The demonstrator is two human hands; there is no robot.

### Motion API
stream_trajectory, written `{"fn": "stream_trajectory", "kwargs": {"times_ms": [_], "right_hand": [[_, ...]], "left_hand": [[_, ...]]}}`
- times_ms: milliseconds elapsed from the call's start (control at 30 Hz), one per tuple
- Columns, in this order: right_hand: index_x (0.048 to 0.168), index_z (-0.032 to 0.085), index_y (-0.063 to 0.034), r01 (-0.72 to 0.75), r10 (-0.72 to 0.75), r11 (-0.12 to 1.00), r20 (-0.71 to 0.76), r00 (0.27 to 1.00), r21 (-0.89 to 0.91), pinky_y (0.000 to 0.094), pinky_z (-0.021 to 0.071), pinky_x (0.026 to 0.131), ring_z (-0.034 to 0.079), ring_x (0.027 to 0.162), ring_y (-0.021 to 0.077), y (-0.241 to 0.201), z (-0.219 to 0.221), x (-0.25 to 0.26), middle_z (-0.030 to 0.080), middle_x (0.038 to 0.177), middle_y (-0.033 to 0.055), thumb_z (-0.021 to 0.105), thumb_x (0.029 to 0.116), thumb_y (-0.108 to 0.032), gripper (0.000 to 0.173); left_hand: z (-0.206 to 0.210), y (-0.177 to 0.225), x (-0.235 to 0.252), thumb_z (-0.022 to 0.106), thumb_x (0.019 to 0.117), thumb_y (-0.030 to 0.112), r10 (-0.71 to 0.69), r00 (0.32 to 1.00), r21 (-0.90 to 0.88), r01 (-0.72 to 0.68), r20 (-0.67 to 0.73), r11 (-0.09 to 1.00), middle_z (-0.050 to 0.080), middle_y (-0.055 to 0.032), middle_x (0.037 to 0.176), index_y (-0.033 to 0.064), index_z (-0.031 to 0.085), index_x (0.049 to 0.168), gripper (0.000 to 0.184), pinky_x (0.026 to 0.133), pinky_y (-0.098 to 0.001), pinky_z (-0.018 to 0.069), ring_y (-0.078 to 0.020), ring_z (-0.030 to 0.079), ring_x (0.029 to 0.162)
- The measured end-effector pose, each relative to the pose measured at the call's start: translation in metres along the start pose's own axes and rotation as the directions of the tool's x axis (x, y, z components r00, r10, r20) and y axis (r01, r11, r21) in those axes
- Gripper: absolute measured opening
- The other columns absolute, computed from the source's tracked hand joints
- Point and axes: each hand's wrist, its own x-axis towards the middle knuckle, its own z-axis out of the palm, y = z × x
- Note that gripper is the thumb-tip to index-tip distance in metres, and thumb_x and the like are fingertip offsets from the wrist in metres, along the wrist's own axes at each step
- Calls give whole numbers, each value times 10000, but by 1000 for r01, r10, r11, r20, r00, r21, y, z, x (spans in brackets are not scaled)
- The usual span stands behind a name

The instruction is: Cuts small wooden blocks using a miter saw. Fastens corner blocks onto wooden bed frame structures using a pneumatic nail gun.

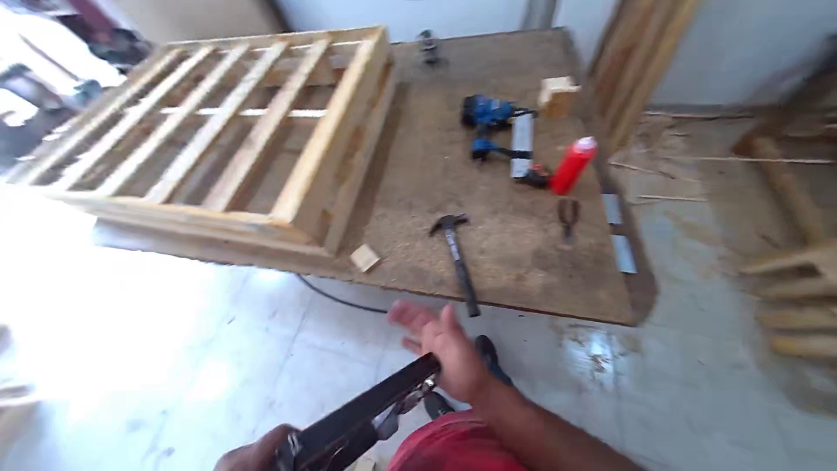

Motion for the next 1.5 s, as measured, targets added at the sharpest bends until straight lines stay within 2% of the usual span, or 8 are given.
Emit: {"fn": "stream_trajectory", "kwargs": {"times_ms": [67, 167, 333, 600, 733, 800, 967, 1500], "right_hand": [[1508, 499, -130, 163, -170, 932, 8, 985, -325, 501, 401, 1185, 444, 1453, 198, -7, 7, 16, 504, 1555, 25, 312, 943, -821, 911], [1395, 606, -138, 382, -337, 432, 247, 909, -817, 527, 494, 1064, 532, 1331, 280, -11, 27, 13, 569, 1422, 126, 587, 885, -744, 792], [1562, 394, -75, 434, 86, 238, 464, 882, -869, 503, 412, 1164, 633, 1229, 309, 36, 54, 8, 679, 1274, 149, 786, 890, -365, 830], [1371, 618, -190, -115, 200, 528, -8, 980, -841, 500, 603, 848, 724, 943, 207, 35, 25, 111, 743, 1043, 53, 743, 927, -353, 489], [1164, 658, -88, -239, 233, 967, -76, 969, -86, 324, 543, 558, 547, 523, 124, 44, -21, 175, 545, 635, 14, 633, 979, -323, 300], [1182, 658, -82, -272, 291, 932, -50, 955, 239, 333, 575, 567, 529, 488, 97, 53, -30, 211, 504, 599, -38, 529, 1016, -347, 338], [1183, 635, -79, -324, 395, 831, -69, 916, 452, 358, 593, 584, 520, 482, 108, 84, -35, 285, 479, 603, -40, 440, 1063, -337, 344], [1171, 633, -81, -230, 360, 787, -123, 925, 573, 355, 588, 589, 522, 481, 110, 117, -9, 313, 471, 586, -39, 386, 1062, -309, 353]], "left_hand": [[1, -5, -1, 840, 812, 305, -79, 995, -182, 68, -53, 981, 772, -92, 985, 12, 668, 1135, 469, 804, -434, 639, -161, 753, 877], [14, -3, 11, 824, 777, 250, -364, 929, -567, 261, -74, 781, 776, -116, 1071, -2, 639, 1171, 503, 818, -468, 642, -263, 760, 939], [32, -25, 58, 728, 847, 281, -602, 798, -868, 267, -45, 418, 733, -188, 896, -51, 609, 1092, 430, 708, -446, 643, -273, 743, 773], [28, -79, 162, 379, 1108, 293, -556, 829, -931, 253, 67, 265, 737, -196, 991, -28, 642, 1131, 415, 772, -450, 643, -280, 749, 848], [36, -145, 233, 329, 1120, 402, -593, 804, -742, 375, -38, 556, 739, -122, 1157, 22, 658, 1223, 513, 868, -452, 617, -251, 735, 1012], [43, -167, 259, 251, 1105, 498, -528, 847, -682, 423, 64, 597, 725, -97, 1162, 49, 627, 1295, 616, 923, -451, 584, -224, 702, 1055], [35, -194, 312, 200, 1117, 487, -601, 783, -629, 549, 157, 551, 728, -125, 790, 5, 625, 1163, 644, 564, -362, 588, -202, 682, 614], [-3, -236, 332, 210, 1105, 535, -612, 751, -479, 643, 246, 597, 736, -126, 789, 24, 632, 1103, 663, 557, -396, 604, -236, 710, 630]]}}
